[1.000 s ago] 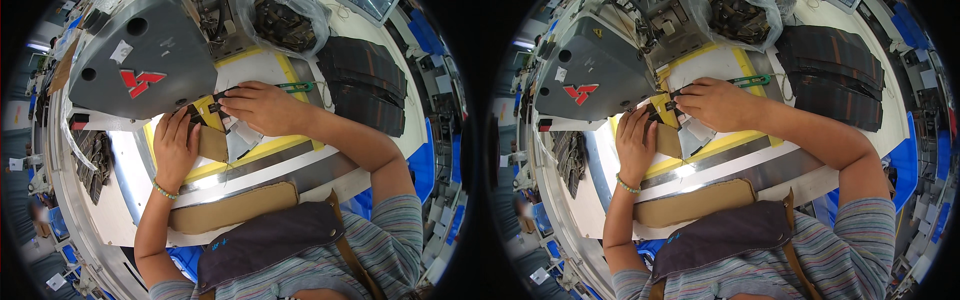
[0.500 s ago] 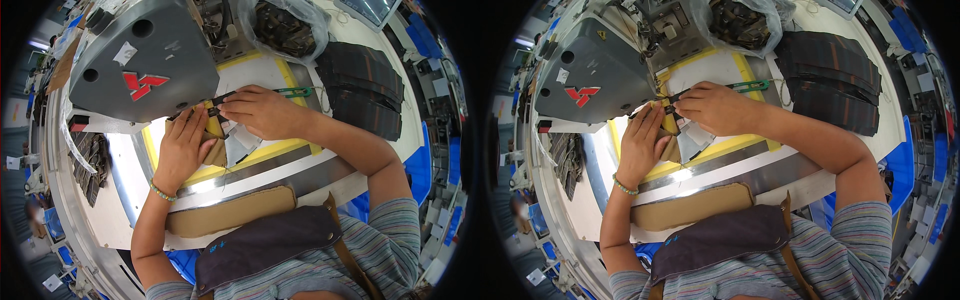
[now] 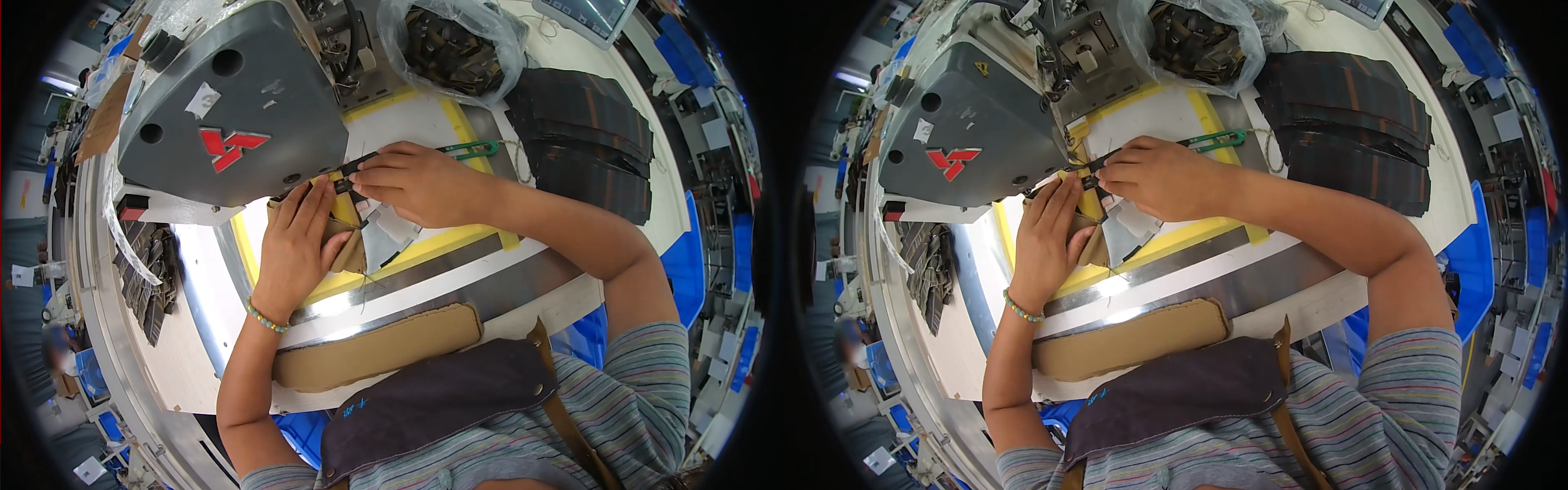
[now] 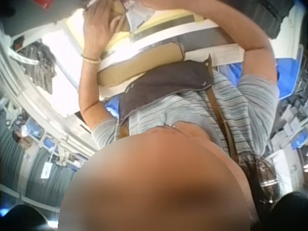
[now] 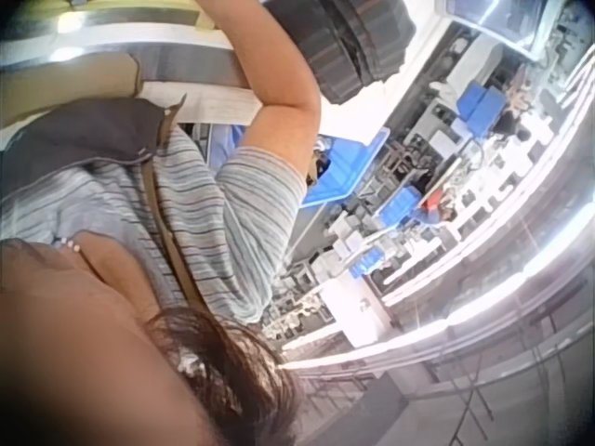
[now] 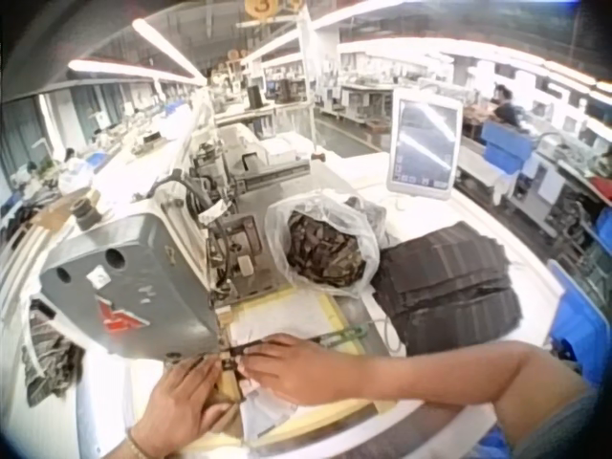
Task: Sewing together fabric or leather pattern pieces using an industrial sewing machine.
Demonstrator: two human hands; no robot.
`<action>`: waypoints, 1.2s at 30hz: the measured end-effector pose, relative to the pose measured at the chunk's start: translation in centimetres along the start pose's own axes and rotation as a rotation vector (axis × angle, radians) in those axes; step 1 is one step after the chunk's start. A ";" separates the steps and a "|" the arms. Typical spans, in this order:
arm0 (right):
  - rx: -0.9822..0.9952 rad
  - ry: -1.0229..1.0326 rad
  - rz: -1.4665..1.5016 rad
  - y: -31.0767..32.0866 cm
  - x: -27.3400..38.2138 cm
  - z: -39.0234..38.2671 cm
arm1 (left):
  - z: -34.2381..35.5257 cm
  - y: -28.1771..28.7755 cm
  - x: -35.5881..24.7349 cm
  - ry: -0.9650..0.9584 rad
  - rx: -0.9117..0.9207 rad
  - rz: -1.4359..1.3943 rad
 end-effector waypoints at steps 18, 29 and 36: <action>-0.118 0.084 -0.112 -0.4 -3.2 1.8 | 1.9 -1.1 3.5 0.118 0.072 0.053; -0.190 0.097 -0.083 0.7 -3.2 2.0 | 1.7 -1.3 3.3 0.043 -0.030 0.055; -0.106 0.155 -0.085 0.9 -2.2 2.6 | 1.5 -1.2 3.2 0.070 -0.040 0.013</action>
Point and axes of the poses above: each hand's wrist, its own z-axis towards the middle knuckle, its own y-axis out of the back of the hand, x = y × z, the point moved 5 cm from there along z, towards the middle knuckle, and after that the axes turned 13 degrees about -x, right-handed, at the moved point
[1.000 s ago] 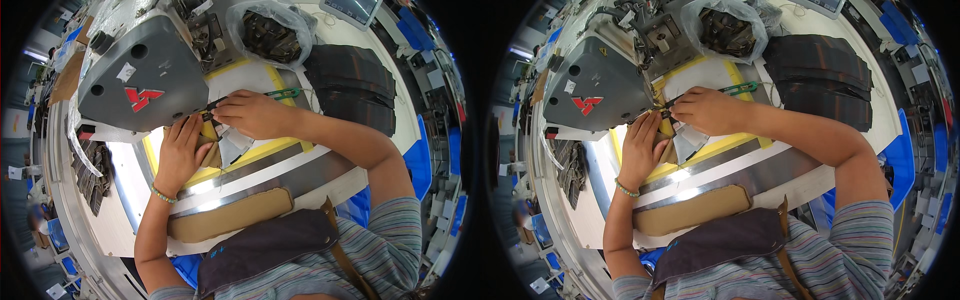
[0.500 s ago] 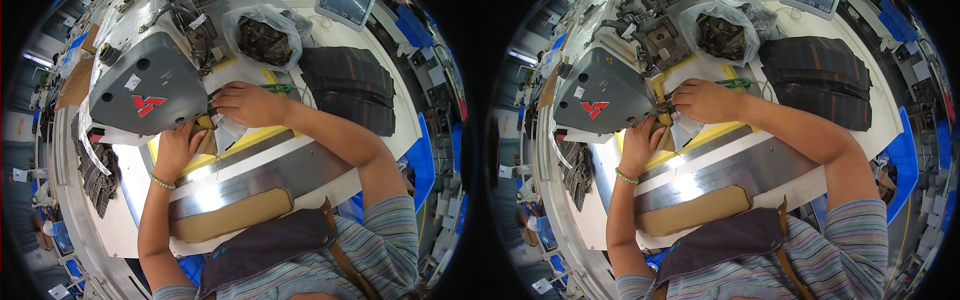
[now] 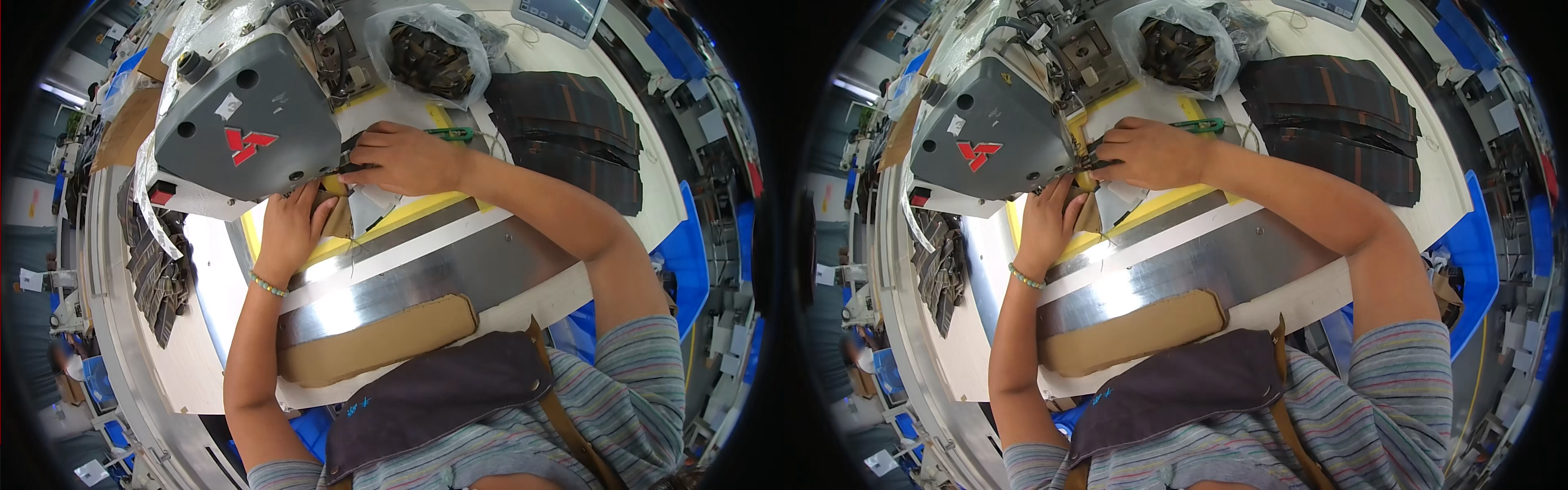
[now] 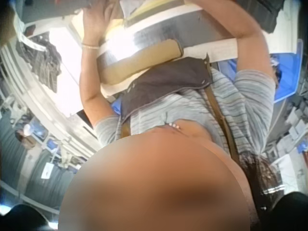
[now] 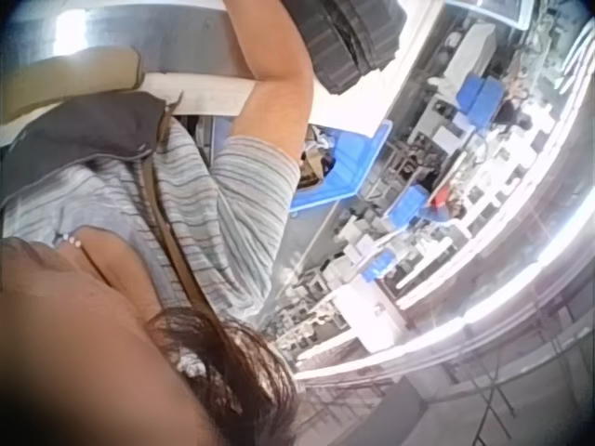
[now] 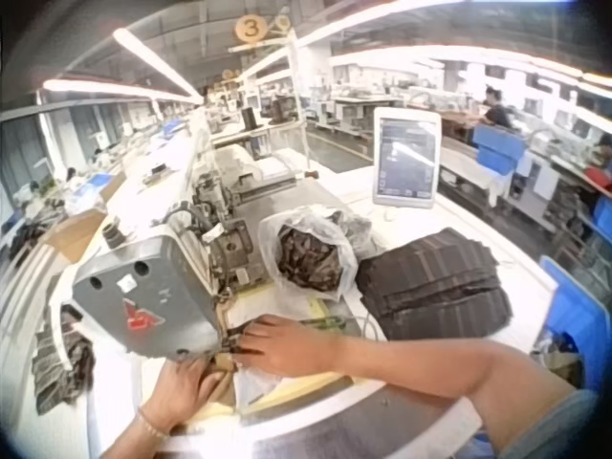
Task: Sewing together fabric or leather pattern pieces using an industrial sewing machine.
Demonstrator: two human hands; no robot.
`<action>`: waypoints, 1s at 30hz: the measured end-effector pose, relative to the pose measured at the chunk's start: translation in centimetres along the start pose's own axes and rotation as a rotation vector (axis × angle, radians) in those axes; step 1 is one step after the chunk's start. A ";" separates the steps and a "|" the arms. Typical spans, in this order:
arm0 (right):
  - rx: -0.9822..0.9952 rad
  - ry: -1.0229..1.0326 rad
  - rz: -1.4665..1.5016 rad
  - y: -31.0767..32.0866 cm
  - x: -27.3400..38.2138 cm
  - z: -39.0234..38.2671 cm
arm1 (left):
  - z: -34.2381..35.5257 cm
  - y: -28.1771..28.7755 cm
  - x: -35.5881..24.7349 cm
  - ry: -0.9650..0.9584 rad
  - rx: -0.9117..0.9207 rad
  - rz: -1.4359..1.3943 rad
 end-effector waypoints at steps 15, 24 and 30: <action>0.056 -0.080 -0.137 -1.1 1.5 -1.1 | -1.1 1.0 -0.9 0.042 -0.055 -0.090; 0.122 -0.119 -0.130 -1.1 1.2 -0.9 | -1.1 1.4 -1.0 0.040 -0.057 -0.114; 0.119 -0.136 -0.110 -1.0 1.3 -1.0 | -1.2 1.5 -0.9 0.057 -0.044 -0.136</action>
Point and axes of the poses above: each hand's wrist, its own z-axis towards the middle knuckle, its own y-axis out of the back of the hand, x = y × z, the point moved 5 cm from there along z, towards the middle knuckle, and after that the axes turned 13 degrees about -x, right-handed, at the moved point
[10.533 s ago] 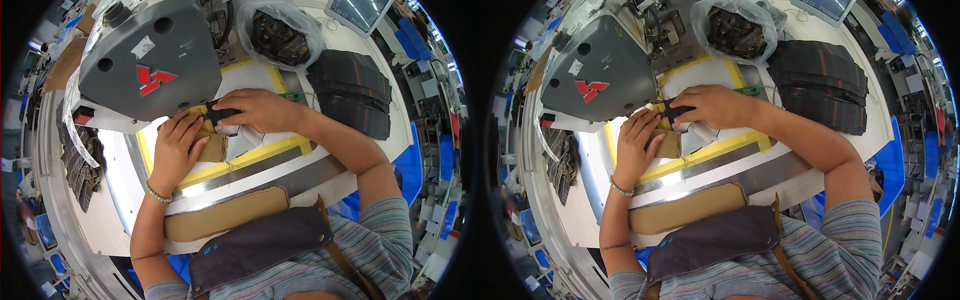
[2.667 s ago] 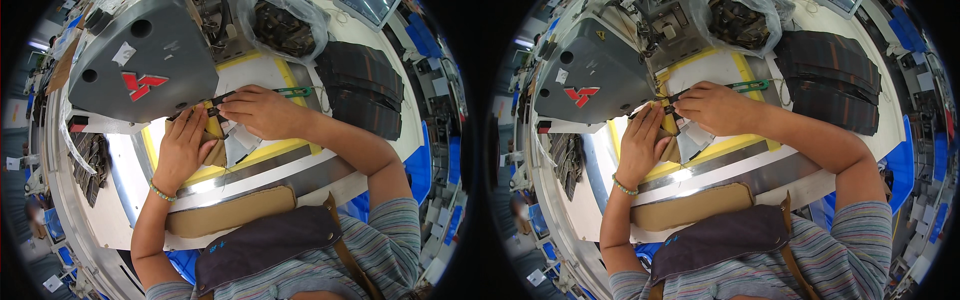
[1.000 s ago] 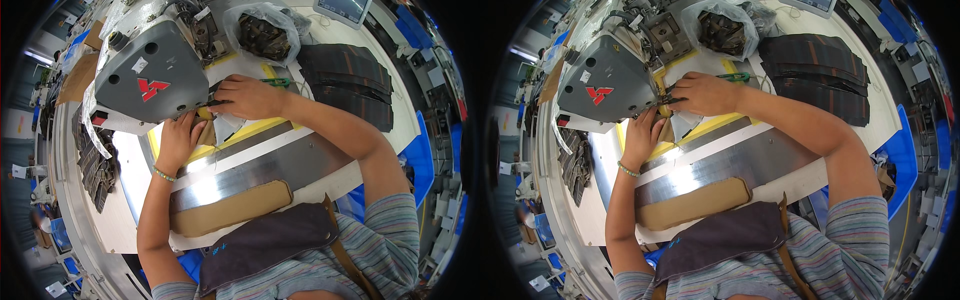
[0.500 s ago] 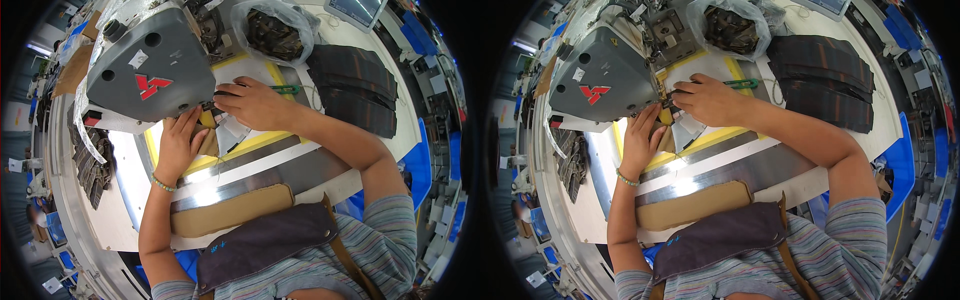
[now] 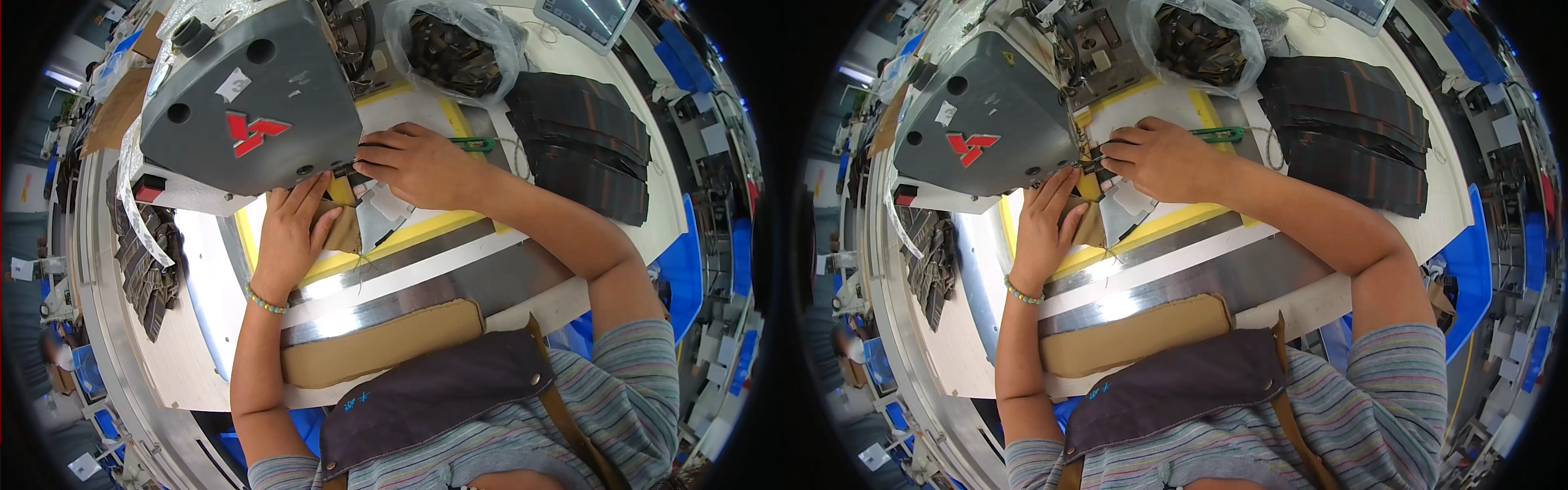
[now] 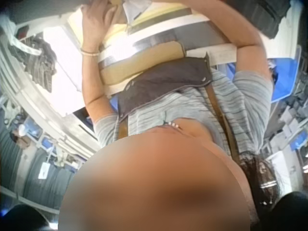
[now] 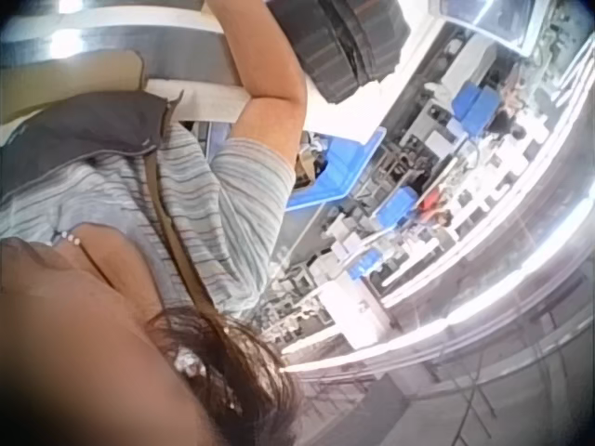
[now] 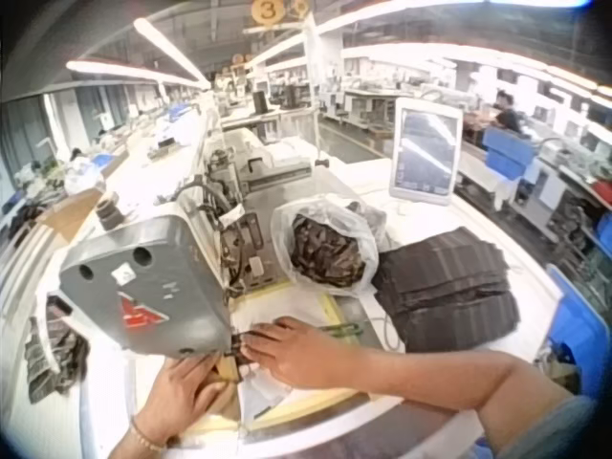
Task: Sewing together fabric or leather pattern pieces using an industrial sewing machine.
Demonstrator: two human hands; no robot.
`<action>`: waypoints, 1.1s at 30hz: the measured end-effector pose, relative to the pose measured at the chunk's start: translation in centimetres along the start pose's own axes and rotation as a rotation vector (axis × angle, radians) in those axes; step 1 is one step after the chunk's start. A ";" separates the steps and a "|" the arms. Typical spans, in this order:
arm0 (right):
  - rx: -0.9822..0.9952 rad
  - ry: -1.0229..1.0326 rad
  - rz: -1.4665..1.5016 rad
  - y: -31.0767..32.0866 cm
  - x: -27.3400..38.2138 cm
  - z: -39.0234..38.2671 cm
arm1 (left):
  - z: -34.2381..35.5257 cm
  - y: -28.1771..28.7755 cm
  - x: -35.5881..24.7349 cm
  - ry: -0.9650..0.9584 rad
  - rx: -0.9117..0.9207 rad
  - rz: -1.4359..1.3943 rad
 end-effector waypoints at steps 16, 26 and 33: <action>0.110 -0.026 -0.114 0.1 1.4 0.5 | -0.4 0.4 0.2 -0.040 -0.029 0.033; 0.245 -0.028 -0.259 0.5 1.8 0.8 | 0.2 0.2 -0.3 -0.071 -0.111 -0.010; 0.275 -0.074 -0.176 0.4 2.2 0.6 | -0.4 0.5 -0.1 -0.058 -0.055 -0.009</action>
Point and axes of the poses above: each hand's wrist, its own z-axis towards the middle knuckle, its own y-axis out of the back of the hand, x = y × z, the point moved 5 cm from there along z, towards the middle knuckle, and after that the axes turned 13 degrees about -x, right-handed, at the moved point
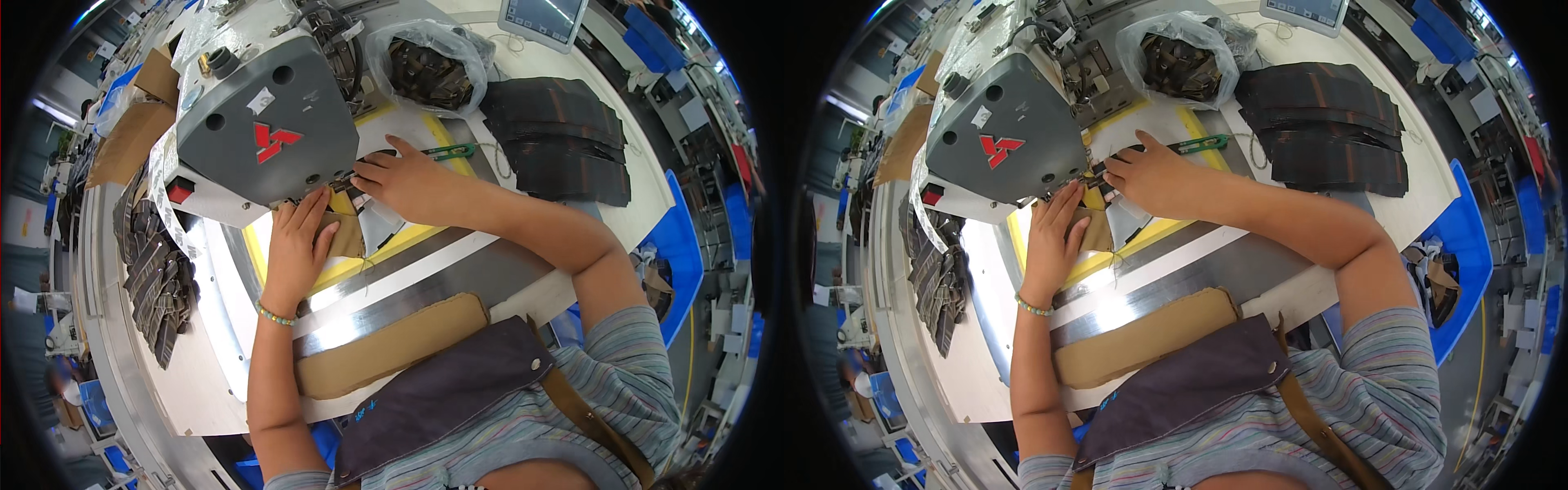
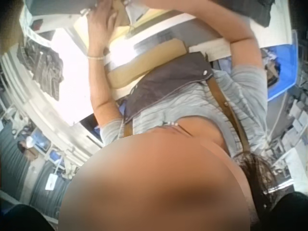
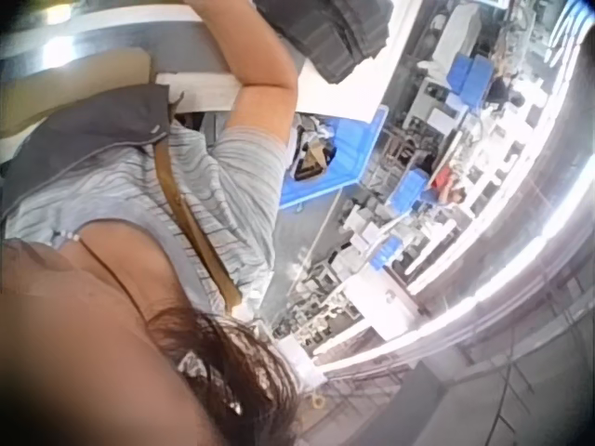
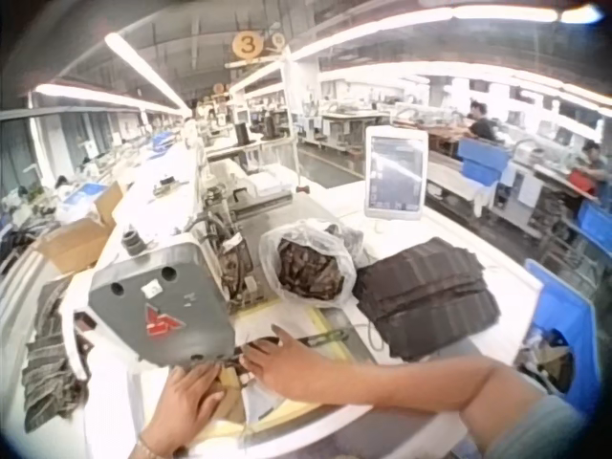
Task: Sewing together fabric or leather pattern pieces using an industrial sewing machine.
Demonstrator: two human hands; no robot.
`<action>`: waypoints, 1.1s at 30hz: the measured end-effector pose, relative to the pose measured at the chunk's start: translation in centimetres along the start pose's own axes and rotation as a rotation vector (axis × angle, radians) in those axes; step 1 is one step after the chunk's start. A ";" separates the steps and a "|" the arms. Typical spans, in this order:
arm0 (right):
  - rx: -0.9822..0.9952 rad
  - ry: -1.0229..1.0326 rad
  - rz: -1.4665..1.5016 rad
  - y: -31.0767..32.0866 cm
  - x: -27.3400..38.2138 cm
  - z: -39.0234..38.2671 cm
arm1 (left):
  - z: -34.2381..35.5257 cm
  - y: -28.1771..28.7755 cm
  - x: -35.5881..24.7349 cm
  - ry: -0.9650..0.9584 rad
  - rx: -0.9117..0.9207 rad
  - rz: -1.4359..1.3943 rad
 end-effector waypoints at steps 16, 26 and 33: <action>-0.072 -0.002 0.045 0.0 0.2 0.0 | -0.5 0.2 0.1 0.027 0.090 -0.004; -0.129 0.041 0.094 0.3 0.1 -0.1 | -0.6 0.4 -0.3 -0.003 0.077 -0.007; -0.106 0.019 0.119 0.7 0.3 0.1 | -0.6 0.5 -0.4 0.002 0.075 -0.008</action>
Point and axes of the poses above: each hand's wrist, its own z-axis towards the middle knuckle, its own y-axis out of the back of the hand, x = y × z, the point moved 5 cm from there along z, towards the middle knuckle, and after that the axes turned 13 degrees about -x, right-handed, at the moved point
